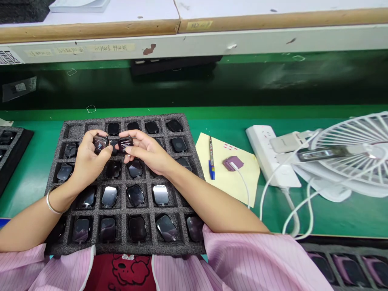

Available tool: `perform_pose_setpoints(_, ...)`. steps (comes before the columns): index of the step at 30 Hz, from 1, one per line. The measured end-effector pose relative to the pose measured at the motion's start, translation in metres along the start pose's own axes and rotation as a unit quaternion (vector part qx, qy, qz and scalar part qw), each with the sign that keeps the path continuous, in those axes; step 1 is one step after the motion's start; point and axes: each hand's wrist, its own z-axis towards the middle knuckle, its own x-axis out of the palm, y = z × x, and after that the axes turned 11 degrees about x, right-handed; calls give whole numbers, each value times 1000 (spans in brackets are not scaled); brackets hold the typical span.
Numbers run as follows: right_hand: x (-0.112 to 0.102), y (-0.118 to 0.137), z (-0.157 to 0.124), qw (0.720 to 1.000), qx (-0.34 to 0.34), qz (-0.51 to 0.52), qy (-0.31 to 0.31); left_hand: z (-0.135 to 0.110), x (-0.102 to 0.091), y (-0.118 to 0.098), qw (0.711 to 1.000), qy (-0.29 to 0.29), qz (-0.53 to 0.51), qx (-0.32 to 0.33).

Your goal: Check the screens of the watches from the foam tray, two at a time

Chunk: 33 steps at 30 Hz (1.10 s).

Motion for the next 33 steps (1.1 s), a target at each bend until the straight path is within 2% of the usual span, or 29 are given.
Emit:
perform_pose_setpoints(10,-1,-1,0,1000,3,16,5,1,1,0,1000,4,-10,6)
perform_pose_setpoints(13,-1,-2,0,1000,4,16,4,1,1,0,1000,2,-19,-11)
perform_pose_setpoints(17,-1,-1,0,999,10,37,5,3,0,-4,989,14,-118,-93)
perform_pose_setpoints(20,-3,1,1,998,20,65,0,7,-1,-9,953,30,-234,-189)
perform_pose_setpoints(23,-5,2,3,996,28,84,-14,11,-4,-14,918,11,-311,-247)
perform_pose_setpoints(25,-6,2,4,996,28,85,-22,12,-5,-14,908,2,-333,-253)
perform_pose_setpoints(33,-4,4,1,997,-1,58,-41,12,-7,-9,904,44,-367,-214)
